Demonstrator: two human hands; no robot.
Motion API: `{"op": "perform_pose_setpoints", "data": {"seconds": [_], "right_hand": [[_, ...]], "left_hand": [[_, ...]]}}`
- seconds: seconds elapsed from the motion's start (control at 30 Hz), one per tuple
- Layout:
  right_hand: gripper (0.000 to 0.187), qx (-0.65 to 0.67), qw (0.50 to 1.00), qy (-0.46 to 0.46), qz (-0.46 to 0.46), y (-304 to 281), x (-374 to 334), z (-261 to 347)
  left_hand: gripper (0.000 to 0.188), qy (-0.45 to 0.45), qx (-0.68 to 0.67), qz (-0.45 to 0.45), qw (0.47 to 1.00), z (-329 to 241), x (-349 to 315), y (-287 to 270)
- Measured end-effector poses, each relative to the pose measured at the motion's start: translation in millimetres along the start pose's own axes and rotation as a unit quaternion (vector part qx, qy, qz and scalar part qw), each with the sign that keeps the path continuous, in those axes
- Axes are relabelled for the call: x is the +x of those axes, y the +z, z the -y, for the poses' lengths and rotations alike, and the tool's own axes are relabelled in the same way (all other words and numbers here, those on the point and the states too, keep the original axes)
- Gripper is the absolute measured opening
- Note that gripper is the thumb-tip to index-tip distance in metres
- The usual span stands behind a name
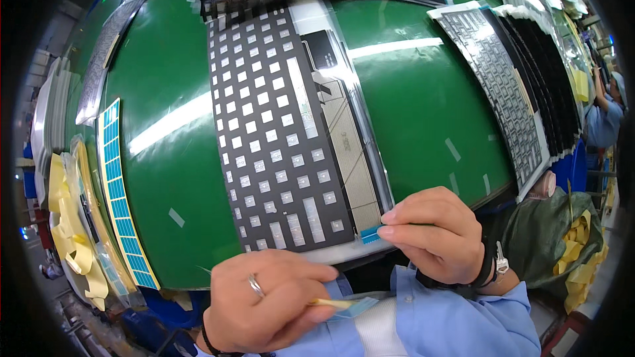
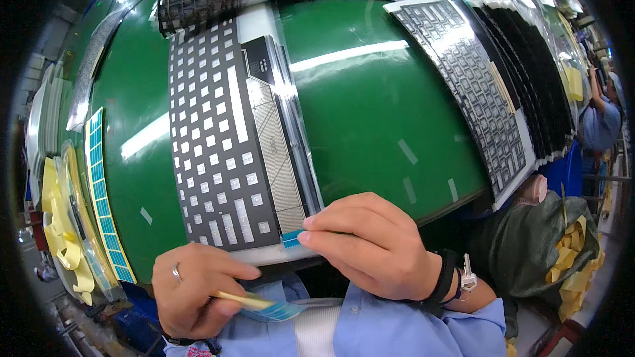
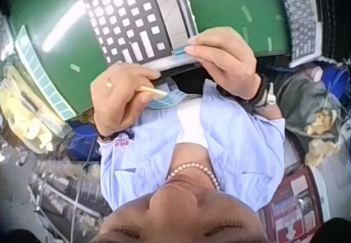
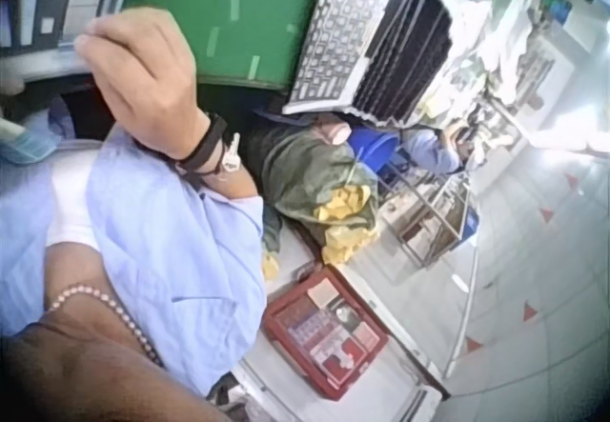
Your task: Assembling components for computer keyboards on a factory production line.
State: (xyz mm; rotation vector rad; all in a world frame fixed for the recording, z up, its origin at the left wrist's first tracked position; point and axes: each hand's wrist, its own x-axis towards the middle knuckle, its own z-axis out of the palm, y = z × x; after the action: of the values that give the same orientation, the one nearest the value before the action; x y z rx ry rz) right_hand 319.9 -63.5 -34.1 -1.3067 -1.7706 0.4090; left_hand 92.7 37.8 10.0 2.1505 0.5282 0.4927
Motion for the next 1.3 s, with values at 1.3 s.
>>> {"op": "perform_pose_setpoints", "data": {"seconds": [1.3], "right_hand": [[0.034, 0.046, 0.989, 0.133, 0.053, -6.8, 8.0, -3.9]], "left_hand": [[0.025, 0.053, 0.162, 0.069, 0.983, 0.8, 8.4, 10.0]]}}
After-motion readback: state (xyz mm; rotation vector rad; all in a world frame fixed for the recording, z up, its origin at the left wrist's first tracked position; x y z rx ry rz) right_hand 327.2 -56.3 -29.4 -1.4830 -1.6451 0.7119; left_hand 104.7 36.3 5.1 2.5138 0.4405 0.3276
